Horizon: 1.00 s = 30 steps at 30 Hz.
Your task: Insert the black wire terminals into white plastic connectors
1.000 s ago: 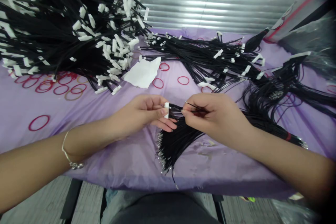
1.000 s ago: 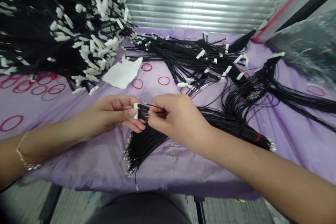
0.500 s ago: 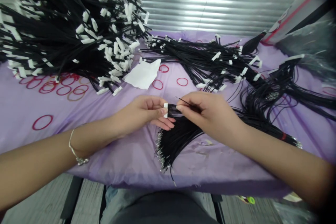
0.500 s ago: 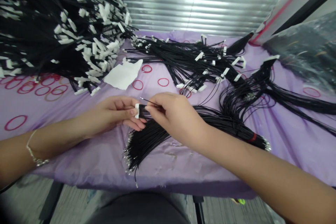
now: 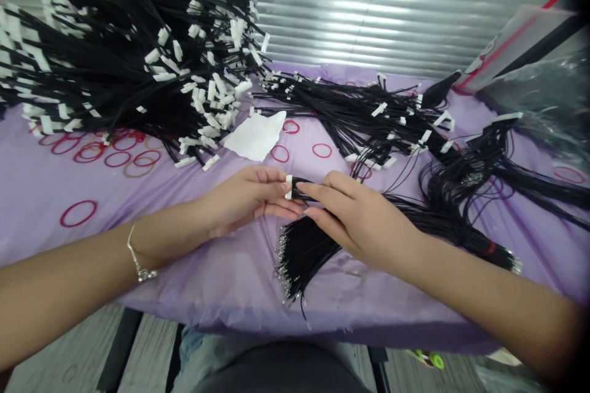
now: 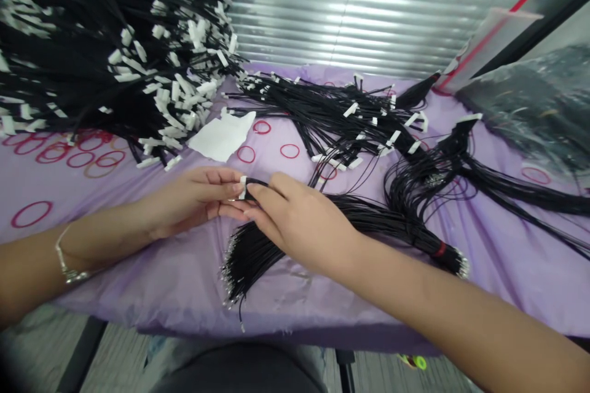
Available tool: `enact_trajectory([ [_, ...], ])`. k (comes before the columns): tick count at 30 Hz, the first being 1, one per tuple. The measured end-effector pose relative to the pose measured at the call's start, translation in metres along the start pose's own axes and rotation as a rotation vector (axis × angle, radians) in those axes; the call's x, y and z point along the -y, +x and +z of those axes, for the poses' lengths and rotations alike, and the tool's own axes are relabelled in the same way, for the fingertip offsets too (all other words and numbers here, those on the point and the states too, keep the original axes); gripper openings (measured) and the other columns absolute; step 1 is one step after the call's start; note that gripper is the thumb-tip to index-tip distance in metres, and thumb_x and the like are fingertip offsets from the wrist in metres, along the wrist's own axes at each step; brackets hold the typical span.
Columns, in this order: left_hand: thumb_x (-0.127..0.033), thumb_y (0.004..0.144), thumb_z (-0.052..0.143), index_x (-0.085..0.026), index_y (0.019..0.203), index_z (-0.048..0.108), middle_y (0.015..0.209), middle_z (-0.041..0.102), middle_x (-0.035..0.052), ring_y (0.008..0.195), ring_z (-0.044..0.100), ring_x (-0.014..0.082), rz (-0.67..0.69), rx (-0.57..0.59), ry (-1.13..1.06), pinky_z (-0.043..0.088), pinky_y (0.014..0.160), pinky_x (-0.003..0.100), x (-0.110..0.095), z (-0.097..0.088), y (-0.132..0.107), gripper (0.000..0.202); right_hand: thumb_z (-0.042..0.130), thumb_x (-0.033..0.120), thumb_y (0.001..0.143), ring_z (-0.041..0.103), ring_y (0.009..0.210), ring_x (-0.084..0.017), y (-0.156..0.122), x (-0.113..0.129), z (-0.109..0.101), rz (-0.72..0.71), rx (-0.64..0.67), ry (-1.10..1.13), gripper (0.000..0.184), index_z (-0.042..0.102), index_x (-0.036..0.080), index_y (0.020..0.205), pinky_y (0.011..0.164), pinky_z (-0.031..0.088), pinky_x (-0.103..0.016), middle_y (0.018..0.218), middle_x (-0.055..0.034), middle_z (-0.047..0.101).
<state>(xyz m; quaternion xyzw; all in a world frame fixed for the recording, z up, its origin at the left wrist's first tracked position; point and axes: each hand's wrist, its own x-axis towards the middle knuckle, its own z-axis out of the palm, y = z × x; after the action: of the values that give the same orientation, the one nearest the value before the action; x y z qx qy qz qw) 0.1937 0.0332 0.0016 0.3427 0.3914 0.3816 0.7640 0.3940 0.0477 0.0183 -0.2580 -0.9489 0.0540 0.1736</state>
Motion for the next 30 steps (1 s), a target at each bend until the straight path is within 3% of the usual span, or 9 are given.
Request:
enact_trajectory([
  [4,-0.008,0.082,0.057,-0.009,0.08,0.062,0.073,0.072,0.0105,0.07,0.07,0.0158,-0.044,-0.022,0.012,0.056,0.071,0.023,-0.0012,0.0008,-0.0002,0.005,0.037,0.018,0.092,0.06,0.084,-0.016,0.0034,-0.004,0.0055,0.056,-0.107,0.124,0.028,0.055,0.011,0.113,0.075,0.049,-0.028,0.094,-0.0094,0.063],
  [8,-0.007,0.082,0.056,-0.01,0.08,0.061,0.071,0.072,0.0102,0.069,0.071,0.0157,-0.058,-0.04,0.034,0.057,0.069,0.023,-0.0029,0.0028,-0.0006,0.006,0.044,0.018,0.089,0.057,0.064,-0.011,0.0027,-0.0088,0.0026,0.185,-0.13,0.177,0.014,0.058,0.017,0.09,0.06,0.043,-0.023,0.074,-0.0012,0.063],
  [13,-0.009,0.081,0.059,-0.01,0.077,0.061,0.076,0.073,0.0107,0.068,0.071,0.0153,-0.081,0.019,0.068,0.057,0.067,0.022,-0.0039,0.0029,-0.0007,0.005,0.053,0.015,0.077,0.048,0.052,-0.009,0.0006,-0.0078,0.0023,0.15,-0.161,0.166,0.011,0.059,0.019,0.069,0.051,0.036,-0.022,0.057,0.0025,0.054],
  [19,-0.009,0.083,0.057,-0.01,0.079,0.064,0.075,0.072,0.0079,0.072,0.07,0.0144,-0.087,0.061,0.139,0.057,0.07,0.021,-0.0047,0.0032,-0.0005,0.008,0.054,0.012,0.075,0.046,0.051,-0.007,-0.0004,-0.0063,0.0092,0.085,-0.177,0.129,0.012,0.062,0.015,0.068,0.051,0.034,-0.021,0.057,0.0023,0.055],
  [30,-0.011,0.082,0.059,-0.011,0.079,0.064,0.077,0.071,0.0061,0.075,0.07,0.0153,-0.075,0.129,0.196,0.057,0.071,0.023,-0.0041,0.0001,0.0003,0.006,0.051,0.014,0.078,0.048,0.054,-0.008,0.0021,-0.003,0.0105,0.167,-0.104,0.196,0.015,0.062,0.013,0.067,0.053,0.033,-0.021,0.058,0.0002,0.056],
])
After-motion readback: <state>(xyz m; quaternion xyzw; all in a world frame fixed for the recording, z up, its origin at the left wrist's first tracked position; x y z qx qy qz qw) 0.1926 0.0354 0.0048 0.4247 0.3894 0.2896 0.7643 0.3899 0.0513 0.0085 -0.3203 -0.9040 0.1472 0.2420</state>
